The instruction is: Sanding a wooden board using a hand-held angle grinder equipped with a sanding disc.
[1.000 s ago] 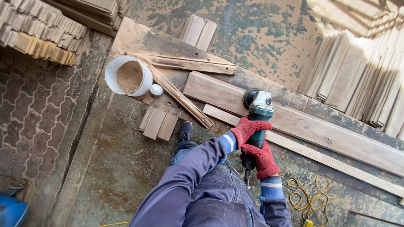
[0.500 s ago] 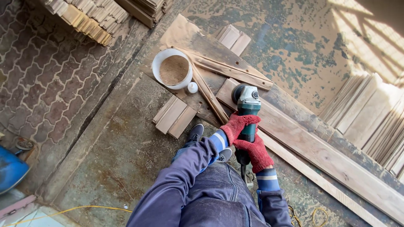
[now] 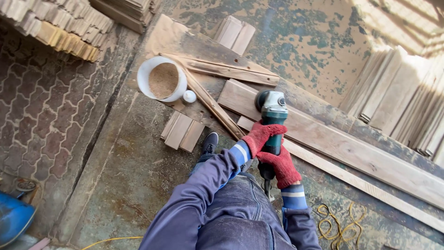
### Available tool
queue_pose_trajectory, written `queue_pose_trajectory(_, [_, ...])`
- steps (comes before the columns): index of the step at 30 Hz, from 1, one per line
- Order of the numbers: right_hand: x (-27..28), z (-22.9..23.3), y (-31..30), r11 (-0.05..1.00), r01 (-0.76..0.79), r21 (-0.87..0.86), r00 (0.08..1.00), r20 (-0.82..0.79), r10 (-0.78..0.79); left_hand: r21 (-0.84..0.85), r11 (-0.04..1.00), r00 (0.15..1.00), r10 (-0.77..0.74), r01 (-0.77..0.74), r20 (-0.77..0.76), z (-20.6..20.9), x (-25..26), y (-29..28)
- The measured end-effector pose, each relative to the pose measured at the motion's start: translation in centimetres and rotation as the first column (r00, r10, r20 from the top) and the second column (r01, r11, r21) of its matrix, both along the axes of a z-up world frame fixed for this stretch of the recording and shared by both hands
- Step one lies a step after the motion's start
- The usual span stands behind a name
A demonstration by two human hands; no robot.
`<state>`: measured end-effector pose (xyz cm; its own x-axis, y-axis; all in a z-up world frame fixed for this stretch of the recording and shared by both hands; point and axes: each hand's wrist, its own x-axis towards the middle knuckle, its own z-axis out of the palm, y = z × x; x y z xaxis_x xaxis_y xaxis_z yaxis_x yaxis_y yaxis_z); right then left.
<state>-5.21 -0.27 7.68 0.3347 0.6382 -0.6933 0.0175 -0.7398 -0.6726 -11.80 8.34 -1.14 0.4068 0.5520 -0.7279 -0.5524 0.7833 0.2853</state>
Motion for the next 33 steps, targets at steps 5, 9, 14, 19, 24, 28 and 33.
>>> queue_pose_trajectory(5, [3.4,2.2,-4.0,0.964,0.265,0.025,0.964,0.005,-0.265,0.095,0.962,0.965,-0.251,0.258,-0.073,3.0,7.0,-2.5])
queue_pose_trajectory(9, [6.2,1.5,-6.5,0.898,0.432,0.086,0.902,-0.033,-0.431,0.098,0.906,0.912,-0.406,0.411,-0.062,1.3,12.5,-3.8])
queue_pose_trajectory(14, [7.0,1.9,-7.9,0.834,0.541,0.109,0.841,-0.051,-0.539,0.133,0.825,0.836,-0.538,0.549,-0.112,-1.7,17.3,-5.5])
queue_pose_trajectory(19, [6.8,1.6,-8.1,0.872,0.475,0.117,0.880,-0.069,-0.470,0.116,0.857,0.865,-0.492,0.502,-0.103,0.2,14.5,-5.3])
queue_pose_trajectory(24, [5.1,0.7,-6.8,0.936,0.336,0.106,0.942,-0.047,-0.333,0.081,0.921,0.922,-0.372,0.381,-0.109,2.1,9.4,-3.9])
queue_pose_trajectory(28, [2.2,1.9,-4.8,0.978,0.203,0.049,0.979,-0.030,-0.202,0.066,0.968,0.966,-0.232,0.240,-0.110,3.9,4.2,-3.1])
queue_pose_trajectory(33, [-1.3,2.0,-2.1,0.998,0.056,0.011,0.998,-0.020,-0.056,-0.041,0.991,0.953,-0.108,0.124,0.283,-8.2,1.1,-2.7])
